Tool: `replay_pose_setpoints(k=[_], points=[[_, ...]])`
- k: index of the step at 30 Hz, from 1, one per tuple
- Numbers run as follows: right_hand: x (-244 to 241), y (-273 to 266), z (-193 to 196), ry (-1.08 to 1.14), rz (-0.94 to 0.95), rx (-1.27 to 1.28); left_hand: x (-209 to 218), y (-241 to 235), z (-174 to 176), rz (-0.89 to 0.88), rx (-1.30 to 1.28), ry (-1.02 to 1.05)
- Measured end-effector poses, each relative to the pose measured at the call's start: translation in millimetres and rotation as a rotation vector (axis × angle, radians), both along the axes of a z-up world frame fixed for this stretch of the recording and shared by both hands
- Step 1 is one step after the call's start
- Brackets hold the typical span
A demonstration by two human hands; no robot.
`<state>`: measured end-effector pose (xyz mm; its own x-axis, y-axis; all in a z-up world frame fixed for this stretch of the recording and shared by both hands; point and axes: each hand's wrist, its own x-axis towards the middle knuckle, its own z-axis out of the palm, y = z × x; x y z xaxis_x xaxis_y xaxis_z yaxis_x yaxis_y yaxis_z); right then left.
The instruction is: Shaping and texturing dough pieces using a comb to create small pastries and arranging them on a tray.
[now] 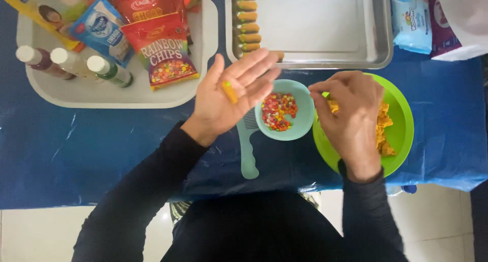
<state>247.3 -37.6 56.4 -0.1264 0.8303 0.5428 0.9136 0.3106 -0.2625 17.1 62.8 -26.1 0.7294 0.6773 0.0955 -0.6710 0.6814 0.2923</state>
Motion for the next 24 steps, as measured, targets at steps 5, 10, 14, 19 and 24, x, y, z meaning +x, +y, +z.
replay_pose_setpoints(k=[5,10,14,19,24], points=[[6.3,-3.6,-29.9,-0.446,-0.019,-0.062,-8.1,-5.8,-6.1,-0.047,-0.003,0.063],[-2.2,-7.4,-35.5,-0.503,0.019,-0.117,-13.1,-8.1,-7.4,-0.064,-0.019,0.065],[-1.4,-7.5,-38.6,-0.561,0.050,-0.251,-14.4,-8.7,-9.7,-0.061,-0.010,0.074],[1.2,-8.3,-32.2,-0.645,0.094,-0.277,-13.5,-9.8,-12.5,-0.070,0.066,0.078],[5.0,-12.7,-25.2,-0.679,0.176,-0.341,-10.5,-13.3,-13.7,-0.056,0.077,0.071]])
